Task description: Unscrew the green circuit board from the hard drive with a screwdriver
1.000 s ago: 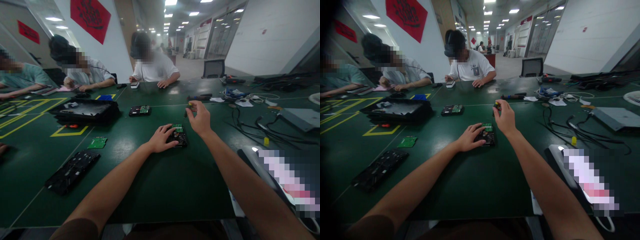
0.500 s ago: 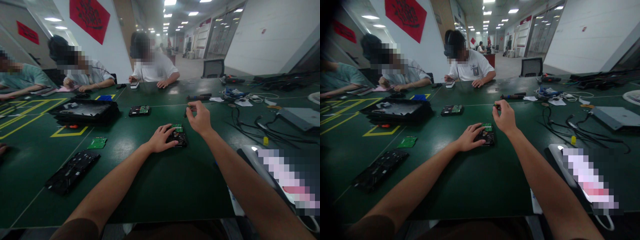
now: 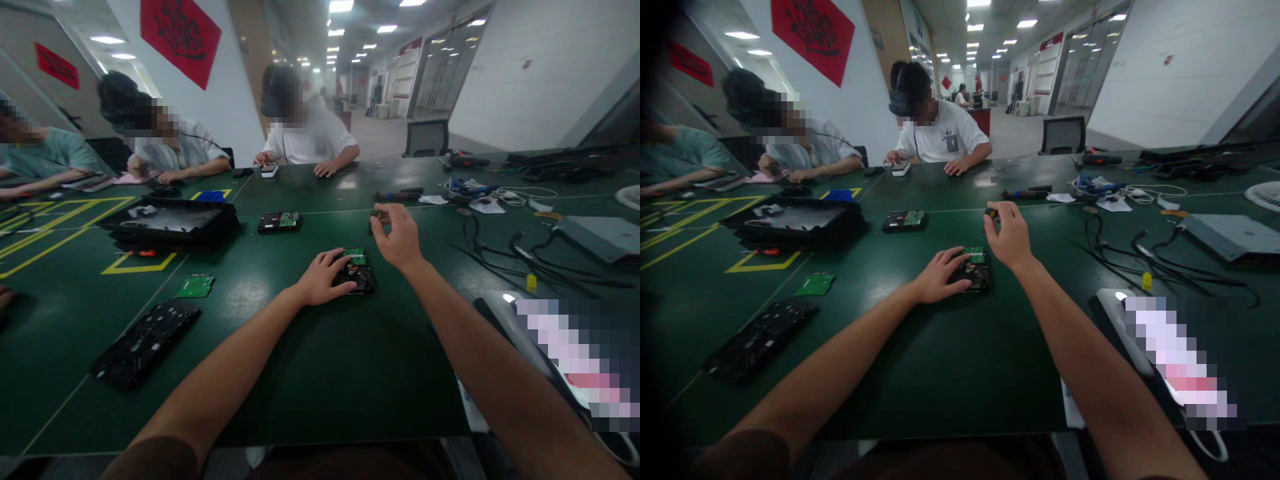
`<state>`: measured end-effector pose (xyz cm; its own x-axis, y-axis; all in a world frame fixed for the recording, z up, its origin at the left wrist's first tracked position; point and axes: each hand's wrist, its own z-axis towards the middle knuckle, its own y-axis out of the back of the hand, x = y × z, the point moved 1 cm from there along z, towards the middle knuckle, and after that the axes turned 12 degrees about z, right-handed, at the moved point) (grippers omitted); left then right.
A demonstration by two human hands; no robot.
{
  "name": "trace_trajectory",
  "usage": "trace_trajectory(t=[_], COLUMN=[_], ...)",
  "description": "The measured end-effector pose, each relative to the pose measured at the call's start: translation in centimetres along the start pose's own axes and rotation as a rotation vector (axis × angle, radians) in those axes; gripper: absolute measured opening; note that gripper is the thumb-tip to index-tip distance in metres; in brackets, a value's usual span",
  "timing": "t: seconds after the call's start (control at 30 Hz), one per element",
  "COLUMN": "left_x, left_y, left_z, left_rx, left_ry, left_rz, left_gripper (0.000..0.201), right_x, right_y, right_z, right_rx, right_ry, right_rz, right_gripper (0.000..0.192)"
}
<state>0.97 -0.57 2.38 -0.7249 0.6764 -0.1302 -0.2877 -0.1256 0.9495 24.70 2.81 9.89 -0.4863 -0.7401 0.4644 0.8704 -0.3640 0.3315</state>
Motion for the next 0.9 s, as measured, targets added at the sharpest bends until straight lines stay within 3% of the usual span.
trace_trajectory(t=[0.2,0.9], left_x=[0.01,0.10], left_y=[0.09,-0.20], left_z=[-0.02,0.05], left_rx=[-0.003,-0.011], left_ry=[-0.001,0.004], left_rz=[-0.001,-0.011], left_gripper=[0.083,0.083], right_x=[-0.15,0.28], right_y=[0.07,0.06], right_z=[0.08,0.01], right_rx=[-0.051,-0.022], right_ry=[-0.029,0.024], right_rz=[-0.024,-0.047], right_gripper=[0.022,0.026])
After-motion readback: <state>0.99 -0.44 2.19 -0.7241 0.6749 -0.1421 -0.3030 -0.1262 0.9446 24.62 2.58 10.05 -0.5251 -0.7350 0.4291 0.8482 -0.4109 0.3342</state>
